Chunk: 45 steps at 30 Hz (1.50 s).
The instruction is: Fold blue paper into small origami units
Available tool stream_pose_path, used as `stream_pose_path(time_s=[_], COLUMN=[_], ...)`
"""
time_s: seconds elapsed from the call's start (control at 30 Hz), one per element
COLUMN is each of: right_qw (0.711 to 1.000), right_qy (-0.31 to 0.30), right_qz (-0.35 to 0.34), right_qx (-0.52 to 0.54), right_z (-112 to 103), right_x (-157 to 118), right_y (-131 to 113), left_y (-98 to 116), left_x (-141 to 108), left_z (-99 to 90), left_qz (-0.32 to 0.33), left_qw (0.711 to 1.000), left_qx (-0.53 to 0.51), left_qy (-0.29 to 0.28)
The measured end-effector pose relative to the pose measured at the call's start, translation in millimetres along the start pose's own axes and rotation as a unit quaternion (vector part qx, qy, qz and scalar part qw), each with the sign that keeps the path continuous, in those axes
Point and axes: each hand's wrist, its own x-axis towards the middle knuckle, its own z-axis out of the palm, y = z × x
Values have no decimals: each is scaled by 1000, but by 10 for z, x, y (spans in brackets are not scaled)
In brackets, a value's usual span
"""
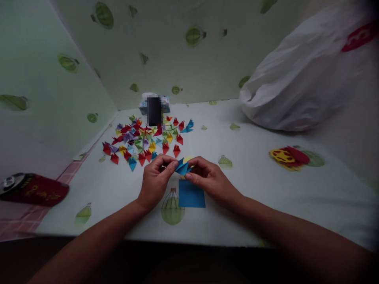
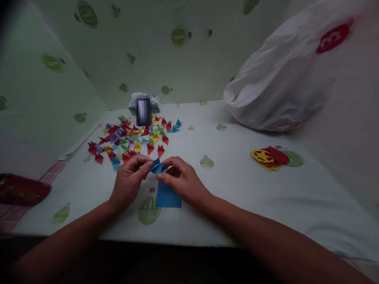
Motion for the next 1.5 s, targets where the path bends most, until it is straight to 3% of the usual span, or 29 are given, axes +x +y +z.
stream_pose_path(time_s=[0.13, 0.27, 0.47, 0.6, 1.0, 1.5], right_qw=[998, 999, 992, 989, 991, 995], right_qy=[28, 43, 48, 50, 44, 30], right_qz=[-37, -30, 31, 34, 19, 41], right_qx=[-34, 16, 115, 138, 121, 87], right_z=[-30, -19, 6, 12, 25, 13], right_x=[4, 7, 2, 4, -2, -38], right_y=[6, 13, 28, 32, 22, -45], left_y=[3, 14, -1, 7, 24, 19], left_x=[-27, -66, -75, -75, -101, -112], left_z=[11, 25, 35, 39, 32, 37], left_qz=[109, 204, 273, 310, 338, 328], left_qw=[992, 974, 947, 930, 910, 921], left_qx=[58, 103, 166, 197, 238, 209], left_qy=[3, -8, -13, 4, 26, 12])
